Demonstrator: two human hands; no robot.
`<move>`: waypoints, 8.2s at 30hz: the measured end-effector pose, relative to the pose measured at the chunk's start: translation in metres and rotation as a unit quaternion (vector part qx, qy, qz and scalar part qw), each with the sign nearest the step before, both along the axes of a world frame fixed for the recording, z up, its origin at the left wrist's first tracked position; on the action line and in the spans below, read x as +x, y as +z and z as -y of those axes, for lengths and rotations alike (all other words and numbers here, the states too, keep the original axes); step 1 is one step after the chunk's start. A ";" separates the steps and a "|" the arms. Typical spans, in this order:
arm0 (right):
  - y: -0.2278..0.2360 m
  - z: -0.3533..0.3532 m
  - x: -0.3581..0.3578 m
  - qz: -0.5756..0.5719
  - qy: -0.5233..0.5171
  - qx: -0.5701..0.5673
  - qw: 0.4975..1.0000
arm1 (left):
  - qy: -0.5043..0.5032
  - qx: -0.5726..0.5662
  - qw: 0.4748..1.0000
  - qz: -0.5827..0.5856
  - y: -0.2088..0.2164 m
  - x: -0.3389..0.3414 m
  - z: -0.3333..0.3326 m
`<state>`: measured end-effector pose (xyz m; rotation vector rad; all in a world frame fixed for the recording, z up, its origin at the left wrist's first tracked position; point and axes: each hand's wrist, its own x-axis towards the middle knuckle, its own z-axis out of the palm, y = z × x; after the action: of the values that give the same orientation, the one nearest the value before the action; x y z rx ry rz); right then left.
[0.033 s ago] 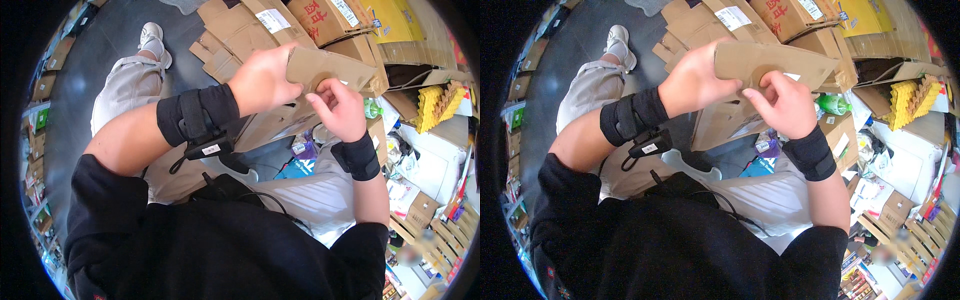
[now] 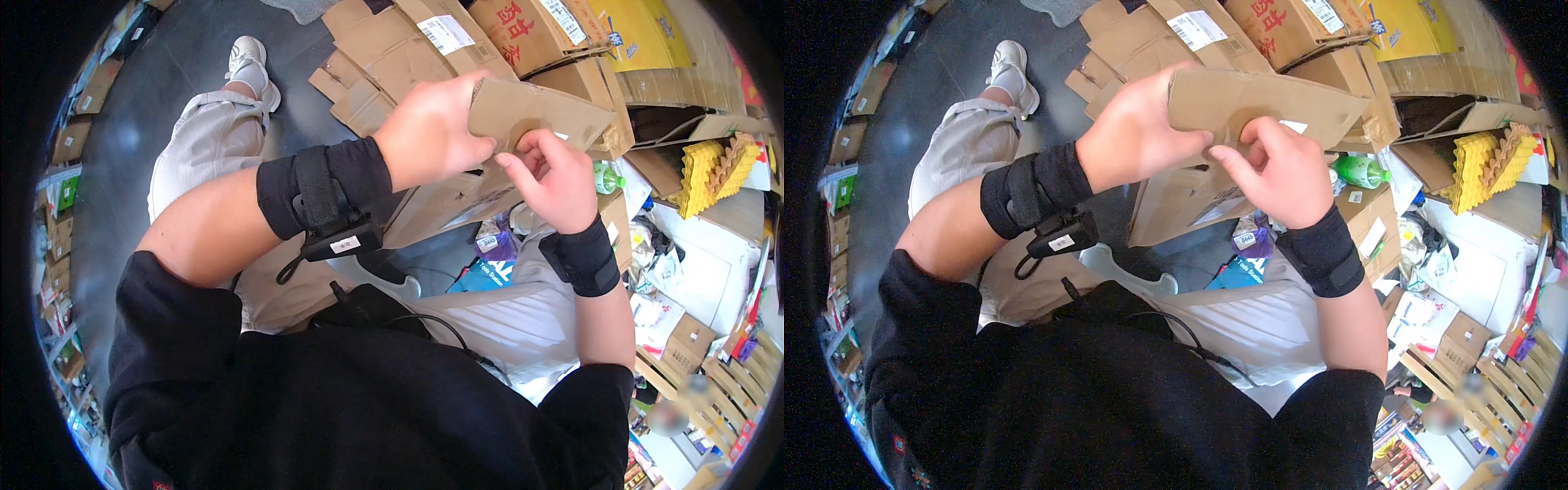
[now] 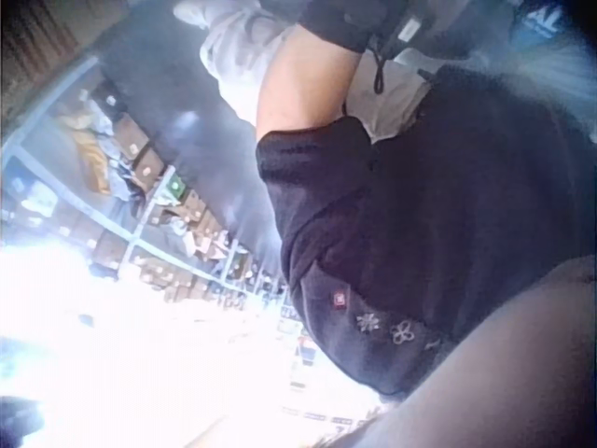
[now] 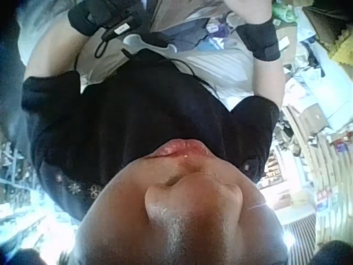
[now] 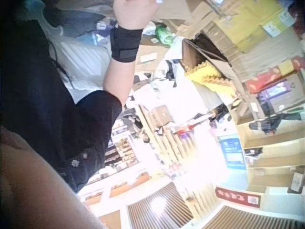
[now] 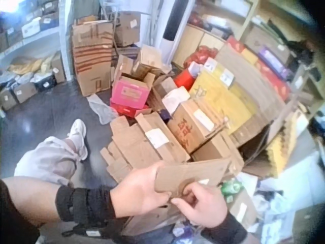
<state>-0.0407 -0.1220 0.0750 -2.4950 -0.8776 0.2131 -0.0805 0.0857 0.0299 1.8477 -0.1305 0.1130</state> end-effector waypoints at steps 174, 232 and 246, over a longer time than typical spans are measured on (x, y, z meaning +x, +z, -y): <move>-0.138 0.326 0.247 -0.030 -0.313 -0.204 0.927 | -0.024 -0.001 0.994 -0.109 -0.003 0.026 -0.020; -0.220 0.322 0.272 -0.071 -0.655 0.082 0.748 | -0.033 0.001 0.988 -0.148 0.001 0.024 -0.016; -0.205 0.301 0.257 -0.052 -0.647 0.113 0.752 | -0.035 -0.020 0.990 -0.132 -0.006 0.025 -0.015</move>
<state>0.2161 -0.4226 -0.1301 -2.2315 0.9137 -0.2255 -0.0552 0.1005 0.0240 1.7986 -0.0084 -0.1756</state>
